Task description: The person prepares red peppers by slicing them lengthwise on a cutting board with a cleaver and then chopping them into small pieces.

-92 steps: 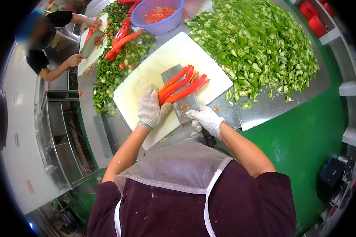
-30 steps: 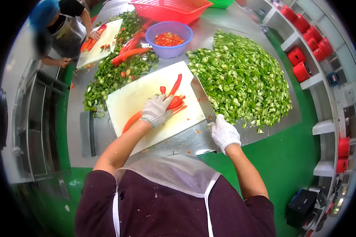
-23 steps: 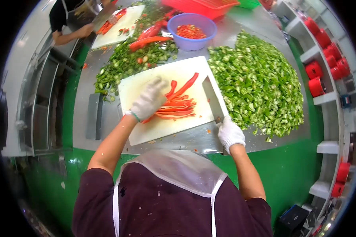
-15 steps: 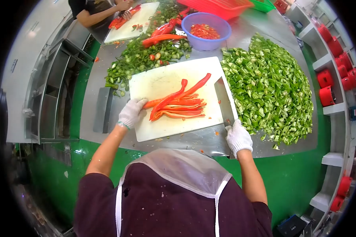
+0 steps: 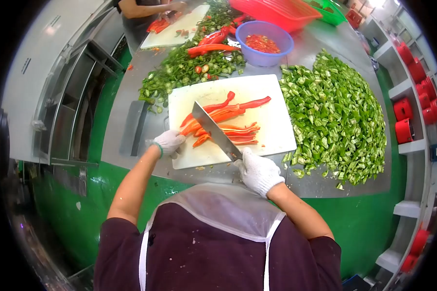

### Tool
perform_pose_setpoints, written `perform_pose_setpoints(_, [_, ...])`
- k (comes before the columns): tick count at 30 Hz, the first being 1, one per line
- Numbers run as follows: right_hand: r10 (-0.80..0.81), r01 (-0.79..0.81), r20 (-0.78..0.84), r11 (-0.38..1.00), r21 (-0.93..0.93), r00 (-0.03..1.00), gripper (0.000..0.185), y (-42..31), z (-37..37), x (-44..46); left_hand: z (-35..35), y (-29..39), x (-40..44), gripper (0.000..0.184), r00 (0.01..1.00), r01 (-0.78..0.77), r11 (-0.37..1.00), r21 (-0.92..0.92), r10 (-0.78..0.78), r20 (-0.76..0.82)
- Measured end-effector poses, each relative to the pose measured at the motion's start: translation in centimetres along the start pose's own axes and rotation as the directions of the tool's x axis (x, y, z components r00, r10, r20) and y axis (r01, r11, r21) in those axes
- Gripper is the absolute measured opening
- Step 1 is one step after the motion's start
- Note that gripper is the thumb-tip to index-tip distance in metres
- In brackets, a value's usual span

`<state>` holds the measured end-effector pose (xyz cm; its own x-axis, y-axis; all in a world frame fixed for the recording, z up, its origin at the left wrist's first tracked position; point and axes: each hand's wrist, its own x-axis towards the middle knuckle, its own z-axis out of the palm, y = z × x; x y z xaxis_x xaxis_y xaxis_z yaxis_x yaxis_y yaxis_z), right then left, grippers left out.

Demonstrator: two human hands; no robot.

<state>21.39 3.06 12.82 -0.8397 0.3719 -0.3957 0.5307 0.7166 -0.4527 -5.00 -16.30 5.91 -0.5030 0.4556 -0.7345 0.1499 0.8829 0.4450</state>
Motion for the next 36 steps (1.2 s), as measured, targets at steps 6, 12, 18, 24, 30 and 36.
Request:
perform_pose_setpoints(6, [0.028,-0.027,0.012,0.997,-0.067,1.0,0.031,0.2,-0.5,-0.8,-0.8,-1.0,-1.4,0.037,0.996,0.056,0.994,-0.09,-0.05,0.074])
perform_pose_setpoints(12, [-0.106,0.119,0.156,0.99,-0.079,0.982,0.024,-2.3,0.8,-0.4,1.8,-3.7,-4.1,0.034,0.973,0.203,0.958,-0.201,-0.176,0.148])
perform_pose_setpoints(18, [-0.233,0.281,0.251,0.944,-0.175,0.939,0.021,-5.8,4.5,3.6,3.2,-2.9,-5.6,0.043,0.991,0.124,0.987,0.098,-0.128,0.032])
perform_pose_setpoints(24, [-0.169,0.206,0.212,0.964,-0.167,0.963,0.023,-5.9,3.1,4.1,3.0,-2.8,-8.8,0.053,0.985,-0.061,0.921,0.385,0.118,-0.125])
perform_pose_setpoints(30, [-0.196,0.214,0.103,0.953,-0.214,0.975,0.025,-0.8,0.6,8.1,6.0,-3.3,-4.7,0.034,0.63,-0.568,0.745,0.35,0.667,-0.397])
perform_pose_setpoints(36, [-0.049,0.052,-0.038,0.995,0.084,0.998,0.024,2.8,0.8,5.9,10.8,1.5,-1.4,0.037,0.444,-0.567,0.677,0.469,0.731,-0.519])
